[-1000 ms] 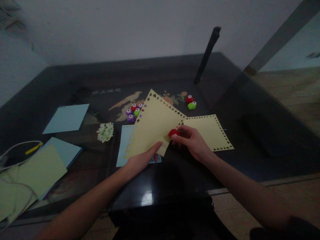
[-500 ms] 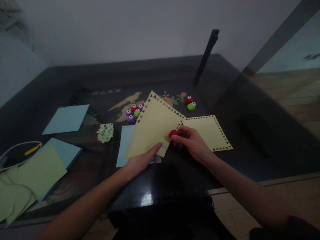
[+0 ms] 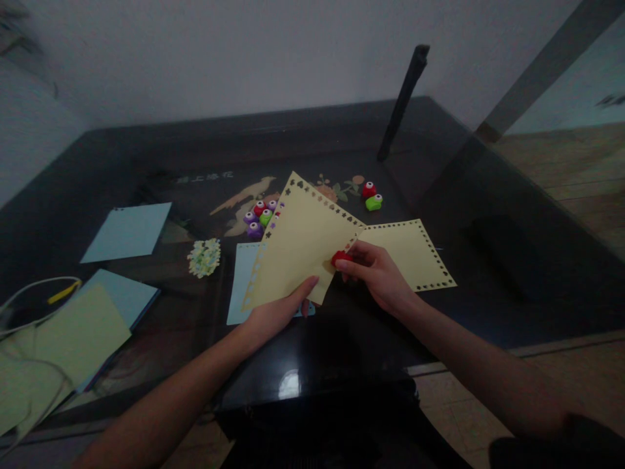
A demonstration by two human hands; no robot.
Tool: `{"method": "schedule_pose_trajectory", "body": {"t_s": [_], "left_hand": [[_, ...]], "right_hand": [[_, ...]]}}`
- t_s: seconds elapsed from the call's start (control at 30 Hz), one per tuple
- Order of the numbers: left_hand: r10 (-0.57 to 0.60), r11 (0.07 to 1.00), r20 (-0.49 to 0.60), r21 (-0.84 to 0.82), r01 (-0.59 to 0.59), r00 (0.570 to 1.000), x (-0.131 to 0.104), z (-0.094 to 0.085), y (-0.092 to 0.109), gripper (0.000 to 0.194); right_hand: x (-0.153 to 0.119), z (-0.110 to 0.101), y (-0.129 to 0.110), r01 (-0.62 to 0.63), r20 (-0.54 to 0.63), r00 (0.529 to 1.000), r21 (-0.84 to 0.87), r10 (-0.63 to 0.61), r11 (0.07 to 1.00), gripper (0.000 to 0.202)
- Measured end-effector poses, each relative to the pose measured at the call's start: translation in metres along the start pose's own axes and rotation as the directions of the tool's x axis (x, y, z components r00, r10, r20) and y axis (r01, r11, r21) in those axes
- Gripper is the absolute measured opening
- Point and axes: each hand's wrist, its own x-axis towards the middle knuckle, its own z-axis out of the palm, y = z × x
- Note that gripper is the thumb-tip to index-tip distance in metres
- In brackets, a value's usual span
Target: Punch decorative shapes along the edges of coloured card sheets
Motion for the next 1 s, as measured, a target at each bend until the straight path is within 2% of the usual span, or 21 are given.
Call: {"method": "schedule_pose_trajectory", "body": {"t_s": [0.2, 0.43, 0.77, 1.0], "left_hand": [[0.009, 1.0, 0.007, 0.005, -0.009, 1.0, -0.0002, -0.0014, -0.0012, 0.055], [-0.049, 0.999, 0.021, 0.008, 0.049, 0.999, 0.0005, -0.0016, -0.0006, 0.055], [0.02, 0.999, -0.008, 0.026, -0.02, 1.0, -0.0001, -0.0027, 0.0022, 0.055], [-0.005, 1.0, -0.011, 0.027, 0.006, 1.0, 0.0003, -0.0026, 0.0018, 0.055]], "right_hand": [[0.0007, -0.0008, 0.0017, 0.006, 0.005, 1.0, 0.028, -0.006, 1.0, 0.019], [0.0004, -0.0018, 0.0021, 0.024, 0.016, 1.0, 0.002, -0.024, 1.0, 0.019], [-0.0005, -0.0013, -0.0032, -0.038, 0.001, 0.999, -0.044, 0.038, 0.998, 0.025], [0.0001, -0.0012, -0.0014, -0.018, 0.012, 1.0, -0.03, 0.018, 0.999, 0.022]]}}
